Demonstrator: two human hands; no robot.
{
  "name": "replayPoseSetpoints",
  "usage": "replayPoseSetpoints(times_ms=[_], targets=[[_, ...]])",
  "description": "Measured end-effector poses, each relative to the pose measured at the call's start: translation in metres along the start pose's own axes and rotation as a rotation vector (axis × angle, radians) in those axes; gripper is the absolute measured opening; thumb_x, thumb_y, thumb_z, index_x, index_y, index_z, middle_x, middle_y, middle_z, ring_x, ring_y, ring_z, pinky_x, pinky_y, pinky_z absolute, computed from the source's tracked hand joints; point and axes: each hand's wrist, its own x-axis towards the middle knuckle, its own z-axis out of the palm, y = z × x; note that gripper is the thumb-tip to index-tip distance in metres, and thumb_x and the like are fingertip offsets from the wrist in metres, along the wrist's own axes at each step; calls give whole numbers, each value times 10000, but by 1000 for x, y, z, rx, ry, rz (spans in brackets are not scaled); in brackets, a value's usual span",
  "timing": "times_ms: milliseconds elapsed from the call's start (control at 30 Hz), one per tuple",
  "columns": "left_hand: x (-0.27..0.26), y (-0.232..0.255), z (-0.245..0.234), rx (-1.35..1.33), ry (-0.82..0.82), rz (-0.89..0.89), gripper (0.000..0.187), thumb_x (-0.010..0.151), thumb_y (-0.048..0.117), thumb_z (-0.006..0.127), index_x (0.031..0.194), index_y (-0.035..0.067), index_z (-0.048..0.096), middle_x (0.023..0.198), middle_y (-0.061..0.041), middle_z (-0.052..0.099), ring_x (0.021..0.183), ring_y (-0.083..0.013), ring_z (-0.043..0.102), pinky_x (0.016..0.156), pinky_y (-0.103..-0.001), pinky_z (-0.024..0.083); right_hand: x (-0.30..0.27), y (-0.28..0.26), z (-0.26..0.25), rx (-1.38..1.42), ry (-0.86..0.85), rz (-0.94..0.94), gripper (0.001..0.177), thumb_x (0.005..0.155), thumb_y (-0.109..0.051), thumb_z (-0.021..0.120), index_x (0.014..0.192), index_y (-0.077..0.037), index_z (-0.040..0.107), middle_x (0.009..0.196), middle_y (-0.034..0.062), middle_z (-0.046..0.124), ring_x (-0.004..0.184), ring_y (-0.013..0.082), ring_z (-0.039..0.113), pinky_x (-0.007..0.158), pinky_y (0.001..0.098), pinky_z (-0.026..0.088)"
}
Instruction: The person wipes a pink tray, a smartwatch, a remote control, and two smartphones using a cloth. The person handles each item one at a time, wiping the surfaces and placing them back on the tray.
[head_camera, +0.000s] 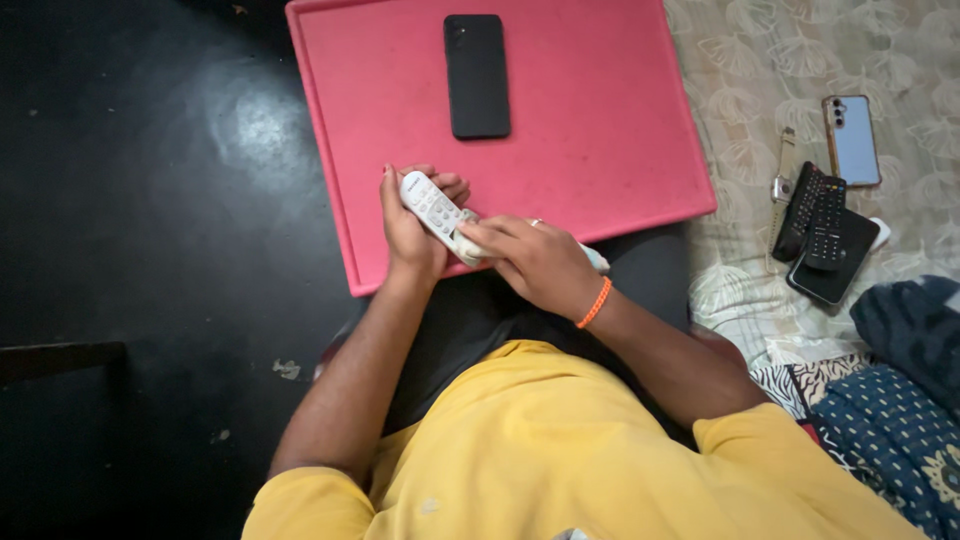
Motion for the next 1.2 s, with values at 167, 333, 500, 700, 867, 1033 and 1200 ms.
replayPoseSetpoints(times_ms=[167,333,500,700,867,1033,1200], targets=[[-3,-6,4,102,-40,106,503,1071,504,302,1132,42,491,920,-200,685,889,-371,692,857,-506,576,17,1,8,9,49,16,326,928,-123,714,1242,-195,666,1134,22,707,945,263,726,793,393,576],[5,-2,-3,4,63,23,503,1081,500,323,1161,35,498,897,-174,656,874,-337,674,818,-479,578,25,1,15,19,116,7,267,933,-133,718,1185,-220,705,1183,22,704,966,257,731,787,387,576],[4,-4,-6,41,85,1,510,1077,499,345,1151,26,522,929,-166,661,868,-314,669,780,-451,565,11,3,5,42,5,21,318,908,-136,715,1215,-224,715,1229,51,684,986,274,716,800,394,573],[4,-4,-7,79,82,33,541,1066,524,383,1160,15,541,949,-169,664,885,-309,674,818,-446,571,-8,14,-7,-1,-93,87,324,886,-131,723,1197,-221,725,1204,47,691,993,282,711,801,406,570],[4,-5,-9,45,18,73,627,1055,609,412,1193,9,532,982,-168,657,922,-316,665,868,-461,566,-11,11,-4,-14,-86,104,351,852,-115,722,1188,-217,737,1176,47,706,961,283,715,772,404,571],[6,-5,-9,54,29,1,689,998,650,373,1214,12,524,1089,-209,678,1031,-348,685,946,-482,573,3,7,9,-12,44,31,324,899,-136,733,1217,-200,724,1189,51,710,974,276,727,796,393,580],[4,-12,-12,50,-28,7,651,1041,621,358,1221,12,501,1192,-252,650,1128,-380,670,1016,-524,556,25,10,19,-25,152,31,406,912,-142,741,1300,-259,710,1268,38,702,993,260,731,819,366,593]])
